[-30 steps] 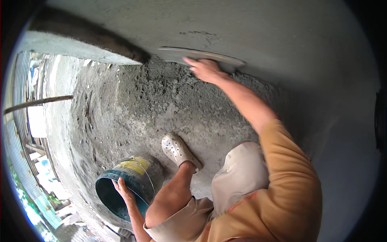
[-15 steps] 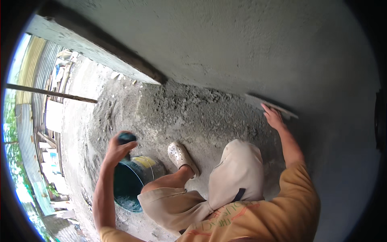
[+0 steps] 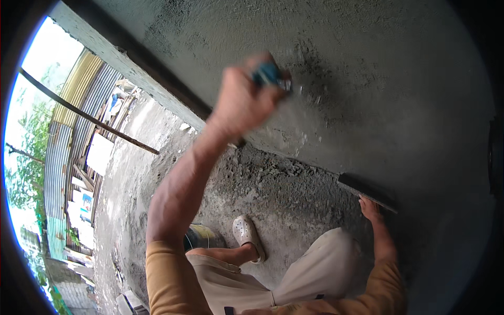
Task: The person uses a trowel to smooth the wet plaster on a wall, occasionally splashing water from a sponge and dipping the sponge into a bucket.
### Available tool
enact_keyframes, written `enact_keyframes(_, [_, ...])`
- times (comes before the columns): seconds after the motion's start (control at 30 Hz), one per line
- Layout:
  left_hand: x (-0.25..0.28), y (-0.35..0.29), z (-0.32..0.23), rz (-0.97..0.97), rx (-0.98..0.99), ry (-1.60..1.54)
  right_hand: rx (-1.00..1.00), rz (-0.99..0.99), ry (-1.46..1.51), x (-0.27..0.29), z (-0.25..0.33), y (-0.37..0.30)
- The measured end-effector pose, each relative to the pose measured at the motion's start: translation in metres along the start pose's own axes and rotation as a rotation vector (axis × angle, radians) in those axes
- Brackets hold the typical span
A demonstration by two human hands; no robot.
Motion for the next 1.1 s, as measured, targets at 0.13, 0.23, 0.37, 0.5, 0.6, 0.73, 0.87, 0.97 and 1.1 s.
enact_keyframes(0.13, [0.119,0.051,-0.017,-0.561,0.047,-0.158,0.094,-0.077,-0.077,0.009,0.008,-0.001])
enact_keyframes(0.23, [0.149,0.021,0.055,-0.558,0.134,-0.072,0.177,-0.136,-0.234,0.043,0.059,0.008])
enact_keyframes(0.37, [0.154,-0.059,0.200,-0.438,0.532,0.006,0.396,-0.329,0.034,0.099,0.134,-0.006])
enact_keyframes(0.5, [0.082,-0.117,0.259,-0.193,0.629,-0.173,0.498,-0.411,0.266,0.185,0.238,-0.015])
enact_keyframes(0.6, [0.016,-0.133,0.254,0.115,0.593,-0.027,0.581,-0.496,0.194,0.214,0.274,0.000])
enact_keyframes(0.73, [0.044,-0.116,0.209,-0.100,0.525,-0.590,0.562,-0.455,0.226,0.212,0.298,0.005])
enact_keyframes(0.87, [0.143,-0.120,0.220,-0.436,0.464,-0.707,0.477,-0.355,0.225,0.180,0.272,-0.027])
enact_keyframes(0.97, [0.160,-0.168,0.296,-0.697,0.684,-0.976,0.369,-0.361,0.211,0.130,0.224,-0.064])
enact_keyframes(1.1, [0.194,-0.154,0.306,-0.878,0.399,-1.346,0.033,-0.371,0.285,0.056,0.116,-0.148])
Point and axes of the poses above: each hand's wrist, its own y-axis towards the middle knuckle, its own x-axis out of the back of the hand, z = x × y, the point moved 6 cm from there along y, towards the middle knuckle, and after that the axes turned 15 degrees about x, right-handed, at the moved point
